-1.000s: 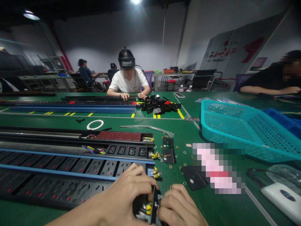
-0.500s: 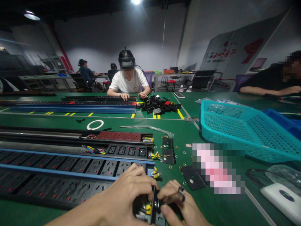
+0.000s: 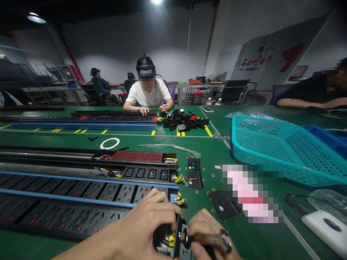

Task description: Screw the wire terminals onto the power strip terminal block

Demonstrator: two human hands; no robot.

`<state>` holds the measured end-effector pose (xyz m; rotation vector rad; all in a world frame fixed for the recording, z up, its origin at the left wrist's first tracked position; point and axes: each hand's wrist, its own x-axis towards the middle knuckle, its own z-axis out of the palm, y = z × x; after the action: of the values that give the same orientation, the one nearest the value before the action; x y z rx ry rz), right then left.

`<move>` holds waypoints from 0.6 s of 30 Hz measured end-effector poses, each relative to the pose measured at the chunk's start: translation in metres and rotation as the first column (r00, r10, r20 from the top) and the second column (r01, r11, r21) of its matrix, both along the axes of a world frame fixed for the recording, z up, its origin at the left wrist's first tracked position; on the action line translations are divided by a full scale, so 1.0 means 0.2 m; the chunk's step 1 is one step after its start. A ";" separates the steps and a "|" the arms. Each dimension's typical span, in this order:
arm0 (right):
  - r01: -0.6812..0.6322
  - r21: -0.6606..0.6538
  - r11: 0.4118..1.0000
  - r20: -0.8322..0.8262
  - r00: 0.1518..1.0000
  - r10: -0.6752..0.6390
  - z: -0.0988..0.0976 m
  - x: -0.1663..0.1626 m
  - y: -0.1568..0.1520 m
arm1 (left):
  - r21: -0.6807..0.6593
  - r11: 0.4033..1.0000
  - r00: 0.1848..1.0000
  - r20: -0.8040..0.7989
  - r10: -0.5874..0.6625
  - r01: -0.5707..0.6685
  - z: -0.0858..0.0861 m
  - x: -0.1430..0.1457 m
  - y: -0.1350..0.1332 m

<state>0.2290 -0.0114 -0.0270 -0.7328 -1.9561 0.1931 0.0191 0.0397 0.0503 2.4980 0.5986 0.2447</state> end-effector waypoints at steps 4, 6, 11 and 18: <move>0.006 0.143 0.990 0.161 0.986 -0.029 0.03 -0.03 -0.01 | 0.000 1.000 1.000 0.013 -0.006 0.006 -0.01 -0.01 0.00; -0.001 0.168 0.986 0.221 0.975 -0.037 0.03 -0.04 -0.02 | 0.004 1.000 1.000 0.011 -0.010 0.009 -0.01 -0.01 0.00; -0.012 0.161 0.987 0.240 0.970 -0.027 0.02 -0.04 -0.02 | 0.000 1.000 1.000 0.023 -0.010 0.010 -0.02 0.00 0.00; 0.015 -0.057 0.998 0.085 0.996 -0.010 0.02 -0.02 0.00 | 0.001 1.000 1.000 0.011 -0.009 0.009 0.00 0.00 0.00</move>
<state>0.2256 -0.0121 -0.0227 -0.8021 -2.0325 0.2146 0.0197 0.0388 0.0498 2.4984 0.5828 0.2552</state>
